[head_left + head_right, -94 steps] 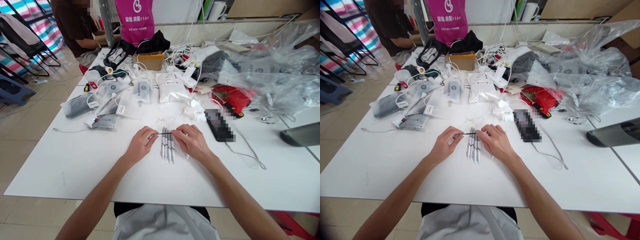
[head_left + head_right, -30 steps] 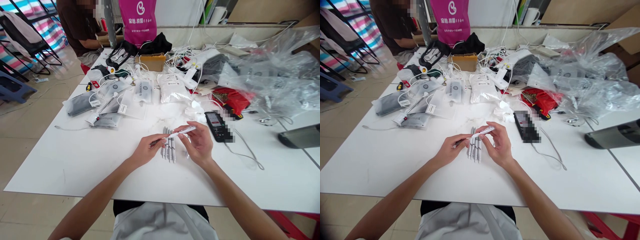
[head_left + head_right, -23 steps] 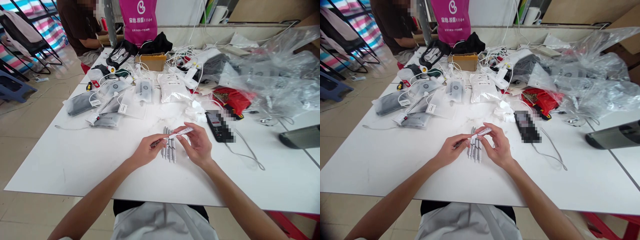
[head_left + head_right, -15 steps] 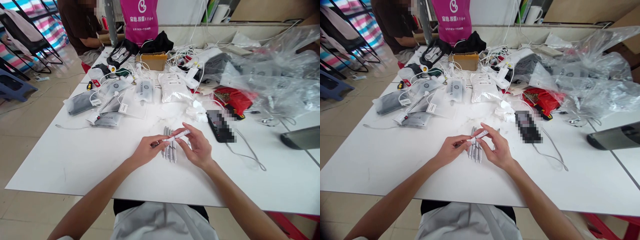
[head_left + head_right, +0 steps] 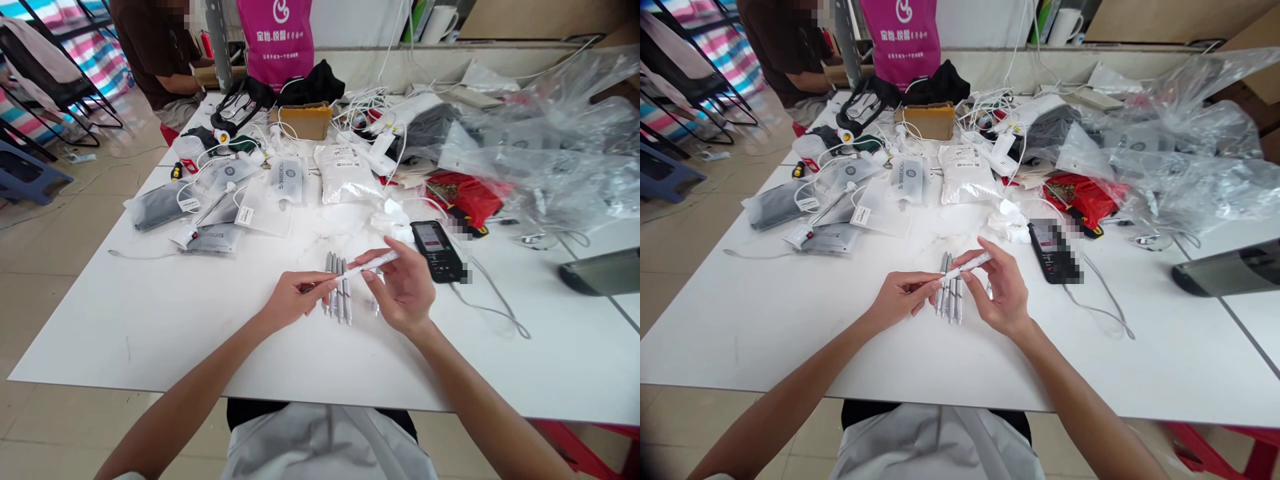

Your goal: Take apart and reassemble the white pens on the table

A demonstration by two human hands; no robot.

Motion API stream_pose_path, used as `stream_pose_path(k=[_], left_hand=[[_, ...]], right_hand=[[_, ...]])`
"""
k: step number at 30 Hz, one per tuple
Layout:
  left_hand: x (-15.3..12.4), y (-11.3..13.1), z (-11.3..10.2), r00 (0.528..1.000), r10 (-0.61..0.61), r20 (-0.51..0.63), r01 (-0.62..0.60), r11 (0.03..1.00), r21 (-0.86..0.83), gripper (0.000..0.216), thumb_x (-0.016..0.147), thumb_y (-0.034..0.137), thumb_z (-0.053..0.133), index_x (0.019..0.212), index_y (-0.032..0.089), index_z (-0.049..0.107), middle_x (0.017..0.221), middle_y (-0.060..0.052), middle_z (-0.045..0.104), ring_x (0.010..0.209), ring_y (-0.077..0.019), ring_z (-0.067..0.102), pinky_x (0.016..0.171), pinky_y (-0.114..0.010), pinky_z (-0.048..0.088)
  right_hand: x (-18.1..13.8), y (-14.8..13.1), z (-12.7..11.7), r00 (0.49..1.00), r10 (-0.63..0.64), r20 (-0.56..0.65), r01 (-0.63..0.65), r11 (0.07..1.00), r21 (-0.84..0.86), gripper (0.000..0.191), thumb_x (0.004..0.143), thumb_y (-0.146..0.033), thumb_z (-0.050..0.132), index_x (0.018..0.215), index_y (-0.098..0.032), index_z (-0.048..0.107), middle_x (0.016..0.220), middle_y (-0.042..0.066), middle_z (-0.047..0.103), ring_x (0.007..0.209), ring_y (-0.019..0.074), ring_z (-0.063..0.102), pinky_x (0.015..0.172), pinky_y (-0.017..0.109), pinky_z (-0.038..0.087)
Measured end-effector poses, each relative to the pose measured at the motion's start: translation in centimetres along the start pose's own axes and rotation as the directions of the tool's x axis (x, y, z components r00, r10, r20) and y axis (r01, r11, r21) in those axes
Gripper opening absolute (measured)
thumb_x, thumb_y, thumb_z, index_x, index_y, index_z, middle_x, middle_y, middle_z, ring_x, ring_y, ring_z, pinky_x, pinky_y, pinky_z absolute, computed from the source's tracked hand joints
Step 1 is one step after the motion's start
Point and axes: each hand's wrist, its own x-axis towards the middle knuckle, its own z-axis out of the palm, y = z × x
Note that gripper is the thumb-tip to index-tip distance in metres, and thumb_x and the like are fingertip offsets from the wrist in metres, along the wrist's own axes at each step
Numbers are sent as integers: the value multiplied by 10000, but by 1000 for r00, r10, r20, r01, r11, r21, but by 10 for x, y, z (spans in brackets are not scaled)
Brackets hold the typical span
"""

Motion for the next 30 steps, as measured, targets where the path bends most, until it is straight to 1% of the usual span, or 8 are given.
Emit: stream_pose_path(k=[5,7,12,15,18,21,25,30], left_hand=[[0,1,0,1000,11,-19,-11,1000,-6,437,941,521,749,1237,208,820,713,-21,693,474,-59,411,448,-232,381],[-1,1,0,1000,11,-23,-12,1000,-17,428,941,518,751,1231,211,822,711,-18,690,475,-57,409,448,-230,374],[0,-1,-1,999,24,-43,-25,1000,-14,394,950,497,747,1217,218,827,710,-12,680,482,-56,415,452,-225,363],[0,-1,-1,997,44,-65,-43,999,12,374,960,481,739,1205,215,832,698,-9,670,487,-59,413,459,-228,360],[1,0,-1,996,60,-65,-57,998,38,376,958,482,739,1193,205,837,681,-10,660,496,-67,415,466,-234,355],[1,-1,-1,996,60,-67,-58,998,36,376,954,486,743,1185,205,839,686,-12,663,497,-67,415,464,-236,351],[1,-2,-3,994,52,-97,-52,999,3,379,950,493,746,1191,213,836,697,-10,673,483,-61,400,455,-234,347],[1,-4,-4,991,68,-118,-72,997,-31,396,948,504,745,1192,204,833,690,-9,668,481,-60,406,459,-235,358]], right_hand=[[7,1,-4,965,166,-204,-158,986,56,493,980,-325,723,1427,-373,524,1056,49,682,994,259,739,868,472,633],[11,4,-8,936,272,-223,-243,959,148,434,974,-335,716,1371,-372,546,1045,31,644,993,239,724,862,435,615],[13,7,-12,865,501,-24,-459,809,368,257,982,-348,652,1235,-299,634,889,-21,515,699,133,568,714,348,555],[5,3,-8,842,528,116,-540,823,175,222,1002,-398,666,1169,-253,680,745,-48,434,616,115,431,617,297,458],[-2,-2,-3,840,522,149,-517,853,-76,208,943,-412,772,1012,-224,715,653,-65,378,589,108,372,561,275,376],[-4,0,-2,863,502,53,-494,862,-116,234,950,-439,763,903,-217,707,625,-55,407,577,108,383,541,277,348],[4,7,-8,865,489,-107,-477,870,120,214,966,-438,743,945,-228,705,633,-50,445,563,115,429,551,295,399],[13,8,-9,839,535,-102,-481,815,322,206,939,-413,768,917,-222,693,612,-80,344,518,88,329,510,278,365]])
